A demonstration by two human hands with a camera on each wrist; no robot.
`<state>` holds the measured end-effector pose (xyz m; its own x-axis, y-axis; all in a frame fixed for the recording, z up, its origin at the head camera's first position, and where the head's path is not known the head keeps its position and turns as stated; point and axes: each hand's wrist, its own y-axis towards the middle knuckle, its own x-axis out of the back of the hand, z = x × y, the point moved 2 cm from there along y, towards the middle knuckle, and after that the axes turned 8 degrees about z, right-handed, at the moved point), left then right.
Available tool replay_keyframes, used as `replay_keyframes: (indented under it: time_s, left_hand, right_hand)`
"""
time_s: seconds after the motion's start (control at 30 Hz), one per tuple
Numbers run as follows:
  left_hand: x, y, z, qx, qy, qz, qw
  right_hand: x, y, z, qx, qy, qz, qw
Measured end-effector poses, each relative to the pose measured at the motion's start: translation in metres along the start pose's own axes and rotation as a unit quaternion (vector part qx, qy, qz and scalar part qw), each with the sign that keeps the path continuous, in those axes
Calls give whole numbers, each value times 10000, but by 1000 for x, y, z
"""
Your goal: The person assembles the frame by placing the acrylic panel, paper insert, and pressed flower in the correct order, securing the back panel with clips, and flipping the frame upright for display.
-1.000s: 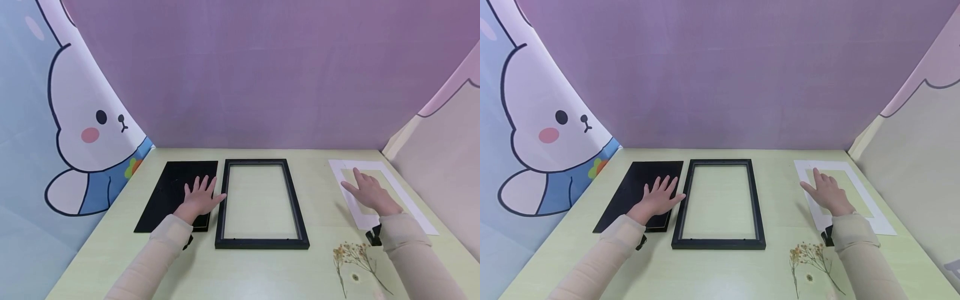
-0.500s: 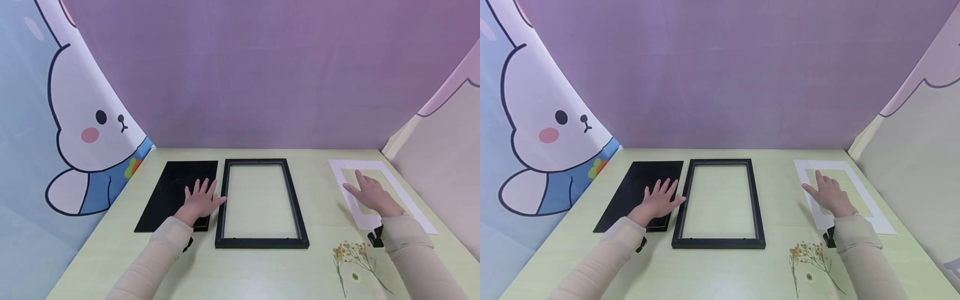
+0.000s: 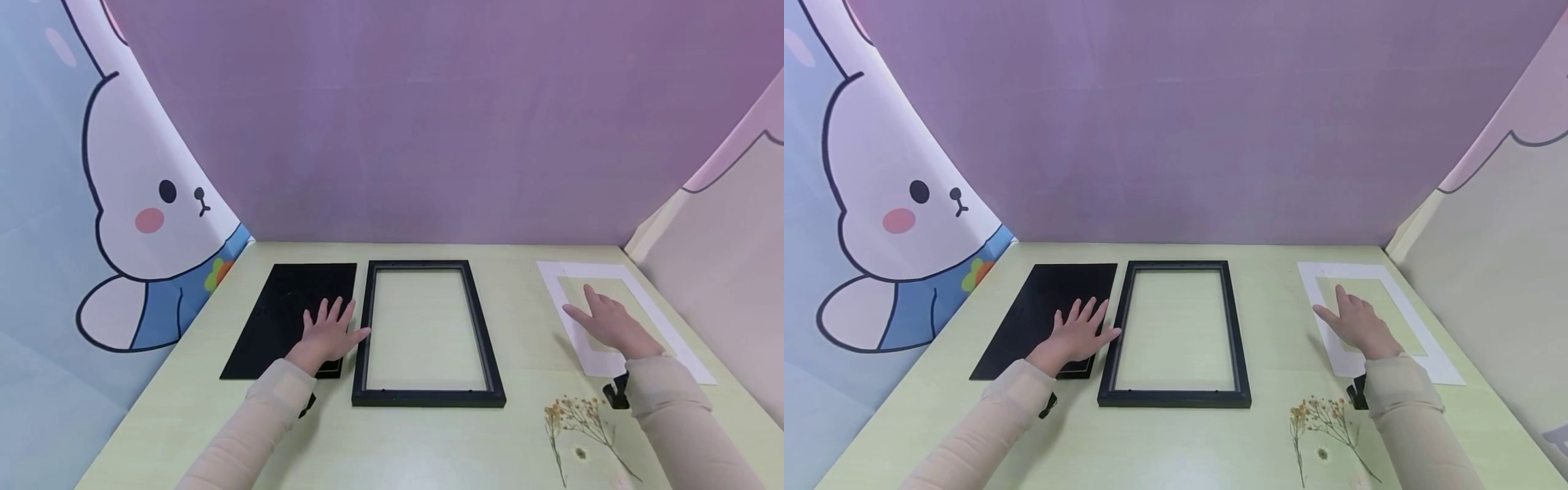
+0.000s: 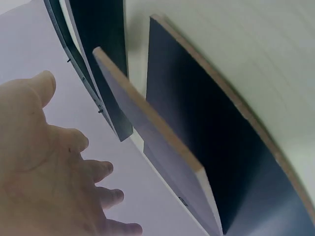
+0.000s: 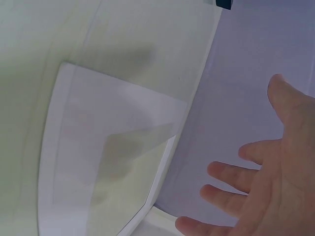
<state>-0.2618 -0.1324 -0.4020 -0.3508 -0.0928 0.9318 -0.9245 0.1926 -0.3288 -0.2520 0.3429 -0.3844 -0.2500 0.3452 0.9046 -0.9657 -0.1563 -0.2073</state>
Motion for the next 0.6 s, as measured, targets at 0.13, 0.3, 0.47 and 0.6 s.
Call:
replay_keyframes:
  time_s: [0.13,0.3,0.47,0.6]
  left_hand:
    - [-2,0,2,-10,39,-10,10000]
    - [-5,0,3,-20,93,-2,10000]
    - [-7,-2,2,-7,78,71,9999]
    - [-7,-4,1,-48,86,96,9999]
  right_hand:
    - [0,-1,0,13,72,55,10000]
    - [-2,-1,-3,-1,135,133,9998]
    - [-5,1,-8,-33,126,181,9998]
    - [-7,3,-10,-28,105,180,9998]
